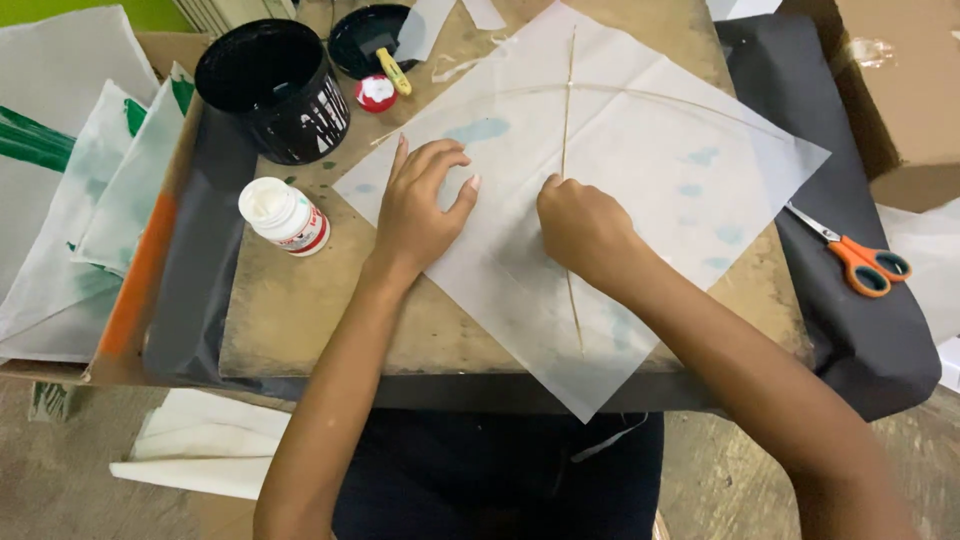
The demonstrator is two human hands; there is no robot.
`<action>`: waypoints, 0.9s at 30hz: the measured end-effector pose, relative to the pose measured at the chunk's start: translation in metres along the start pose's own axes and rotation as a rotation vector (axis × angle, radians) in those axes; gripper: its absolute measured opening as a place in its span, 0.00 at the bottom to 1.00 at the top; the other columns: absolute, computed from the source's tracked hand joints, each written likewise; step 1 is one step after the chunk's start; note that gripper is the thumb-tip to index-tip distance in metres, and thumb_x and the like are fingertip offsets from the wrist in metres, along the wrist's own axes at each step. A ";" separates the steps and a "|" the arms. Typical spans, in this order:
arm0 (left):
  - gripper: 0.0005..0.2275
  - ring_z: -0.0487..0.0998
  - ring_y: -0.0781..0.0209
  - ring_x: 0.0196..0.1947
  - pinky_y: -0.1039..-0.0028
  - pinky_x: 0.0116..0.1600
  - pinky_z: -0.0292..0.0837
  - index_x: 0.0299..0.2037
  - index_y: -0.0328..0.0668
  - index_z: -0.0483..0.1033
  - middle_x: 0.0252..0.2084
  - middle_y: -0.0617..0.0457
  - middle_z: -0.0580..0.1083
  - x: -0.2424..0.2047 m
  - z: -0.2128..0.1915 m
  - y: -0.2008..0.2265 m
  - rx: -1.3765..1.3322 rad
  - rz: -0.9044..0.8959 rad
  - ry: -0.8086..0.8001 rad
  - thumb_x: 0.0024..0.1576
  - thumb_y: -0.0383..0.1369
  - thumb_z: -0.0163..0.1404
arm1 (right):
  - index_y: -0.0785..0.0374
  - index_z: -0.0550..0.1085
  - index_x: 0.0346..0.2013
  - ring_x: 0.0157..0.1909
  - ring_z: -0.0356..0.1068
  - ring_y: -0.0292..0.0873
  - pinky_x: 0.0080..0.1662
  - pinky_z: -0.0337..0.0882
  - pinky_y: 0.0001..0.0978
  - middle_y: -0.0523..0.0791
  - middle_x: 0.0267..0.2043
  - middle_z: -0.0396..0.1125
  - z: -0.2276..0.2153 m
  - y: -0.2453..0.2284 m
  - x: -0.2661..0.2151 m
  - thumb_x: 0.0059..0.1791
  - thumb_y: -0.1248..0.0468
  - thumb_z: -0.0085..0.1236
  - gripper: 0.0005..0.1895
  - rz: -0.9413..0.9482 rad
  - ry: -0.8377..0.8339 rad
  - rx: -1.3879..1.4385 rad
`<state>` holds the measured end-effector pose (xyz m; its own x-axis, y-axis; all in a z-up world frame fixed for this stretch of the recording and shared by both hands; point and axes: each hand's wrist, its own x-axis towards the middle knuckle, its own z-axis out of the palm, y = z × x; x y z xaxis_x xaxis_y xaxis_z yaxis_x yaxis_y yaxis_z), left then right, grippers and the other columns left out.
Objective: Assembling a kite by gluing bamboo sticks to paper and trimming materials
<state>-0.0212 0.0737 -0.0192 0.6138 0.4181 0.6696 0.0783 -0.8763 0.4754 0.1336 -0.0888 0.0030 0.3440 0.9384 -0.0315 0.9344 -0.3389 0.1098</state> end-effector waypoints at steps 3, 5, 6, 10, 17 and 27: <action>0.09 0.75 0.51 0.60 0.44 0.72 0.51 0.48 0.50 0.76 0.55 0.54 0.75 -0.001 0.000 -0.004 0.022 -0.036 -0.048 0.60 0.38 0.56 | 0.84 0.68 0.59 0.33 0.79 0.61 0.32 0.80 0.50 0.64 0.34 0.73 -0.002 0.000 -0.008 0.46 0.77 0.48 0.26 -0.017 0.007 0.007; 0.10 0.75 0.50 0.60 0.42 0.72 0.52 0.49 0.49 0.76 0.55 0.53 0.75 0.001 -0.004 0.001 0.027 -0.060 -0.071 0.60 0.38 0.56 | 0.84 0.67 0.60 0.33 0.79 0.61 0.32 0.80 0.51 0.65 0.35 0.73 -0.019 -0.007 -0.015 0.46 0.77 0.47 0.26 0.008 -0.016 0.038; 0.11 0.75 0.48 0.60 0.41 0.71 0.53 0.50 0.49 0.75 0.56 0.51 0.75 0.001 -0.006 0.003 0.033 -0.090 -0.094 0.60 0.38 0.56 | 0.83 0.66 0.61 0.34 0.79 0.61 0.32 0.80 0.51 0.66 0.35 0.73 -0.028 -0.011 -0.020 0.46 0.76 0.46 0.27 0.029 -0.043 0.069; 0.14 0.72 0.44 0.63 0.41 0.70 0.54 0.52 0.46 0.75 0.58 0.48 0.73 -0.001 -0.005 -0.003 0.067 -0.091 -0.093 0.58 0.38 0.57 | 0.81 0.67 0.61 0.35 0.78 0.64 0.33 0.80 0.55 0.67 0.36 0.73 -0.027 -0.011 -0.027 0.48 0.75 0.46 0.26 0.039 -0.009 0.110; 0.19 0.63 0.38 0.69 0.33 0.70 0.49 0.56 0.45 0.73 0.65 0.41 0.68 0.000 -0.013 0.000 0.173 -0.168 -0.144 0.56 0.40 0.58 | 0.78 0.65 0.64 0.35 0.78 0.65 0.35 0.79 0.58 0.65 0.35 0.73 -0.029 -0.011 -0.038 0.46 0.74 0.47 0.30 0.030 -0.003 0.116; 0.23 0.62 0.42 0.70 0.30 0.67 0.52 0.61 0.51 0.68 0.69 0.43 0.65 -0.003 -0.009 -0.015 0.265 -0.317 -0.222 0.57 0.47 0.54 | 0.73 0.66 0.66 0.34 0.79 0.62 0.35 0.80 0.57 0.63 0.36 0.74 -0.028 -0.007 -0.042 0.45 0.72 0.52 0.32 0.040 0.042 0.095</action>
